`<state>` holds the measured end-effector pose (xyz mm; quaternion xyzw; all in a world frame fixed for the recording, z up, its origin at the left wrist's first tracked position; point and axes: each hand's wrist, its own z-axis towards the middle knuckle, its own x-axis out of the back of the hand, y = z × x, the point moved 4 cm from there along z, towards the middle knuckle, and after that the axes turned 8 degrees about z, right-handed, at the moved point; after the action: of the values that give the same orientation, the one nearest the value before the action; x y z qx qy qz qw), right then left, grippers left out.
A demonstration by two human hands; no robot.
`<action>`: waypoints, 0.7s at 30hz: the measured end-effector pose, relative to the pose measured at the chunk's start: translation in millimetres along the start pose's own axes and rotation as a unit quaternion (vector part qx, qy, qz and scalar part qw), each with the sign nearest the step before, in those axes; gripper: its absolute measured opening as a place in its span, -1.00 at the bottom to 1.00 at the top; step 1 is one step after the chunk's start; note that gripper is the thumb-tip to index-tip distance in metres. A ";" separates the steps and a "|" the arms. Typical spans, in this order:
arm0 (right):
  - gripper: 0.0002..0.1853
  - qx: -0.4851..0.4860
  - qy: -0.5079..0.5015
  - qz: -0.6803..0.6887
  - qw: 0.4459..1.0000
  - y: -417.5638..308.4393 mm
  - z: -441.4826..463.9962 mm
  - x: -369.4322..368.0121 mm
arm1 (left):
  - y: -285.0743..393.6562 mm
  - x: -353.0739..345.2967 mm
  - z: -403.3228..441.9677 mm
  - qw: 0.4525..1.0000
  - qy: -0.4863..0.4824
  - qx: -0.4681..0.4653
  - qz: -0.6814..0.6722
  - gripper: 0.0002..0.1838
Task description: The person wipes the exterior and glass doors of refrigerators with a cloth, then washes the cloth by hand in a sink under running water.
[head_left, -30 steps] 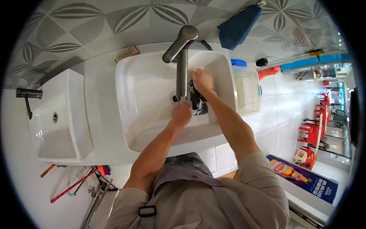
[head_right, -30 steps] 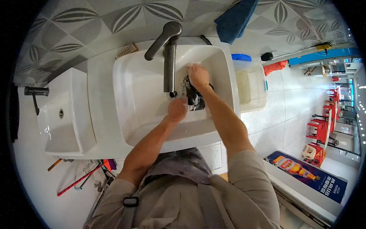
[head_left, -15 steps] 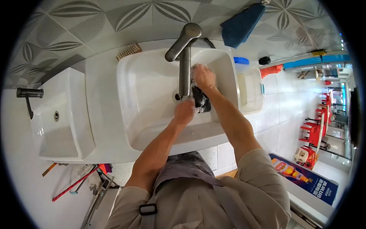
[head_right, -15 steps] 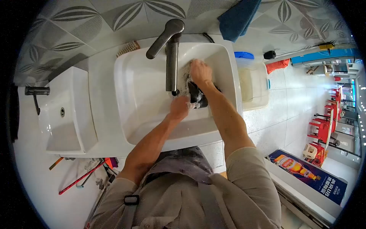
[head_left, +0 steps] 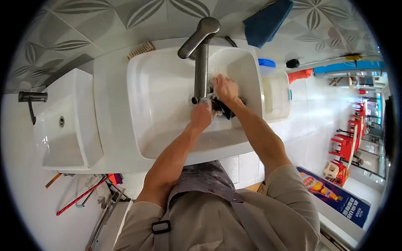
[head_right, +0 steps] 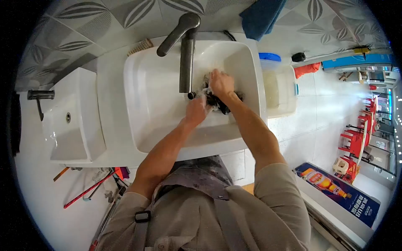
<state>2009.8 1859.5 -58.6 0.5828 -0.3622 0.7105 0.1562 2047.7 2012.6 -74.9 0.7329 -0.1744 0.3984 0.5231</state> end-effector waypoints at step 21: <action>-0.63 -0.059 -0.052 -0.028 0.997 -43.4 -58.7 51.1 | 17.1 25.6 -38.3 0.993 0.057 -0.081 0.071 -0.25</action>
<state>1982.0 1920.0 0.5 0.6187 -0.3947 0.6519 0.1910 2036.8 2044.7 -39.3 0.6503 -0.2273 0.4602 0.5600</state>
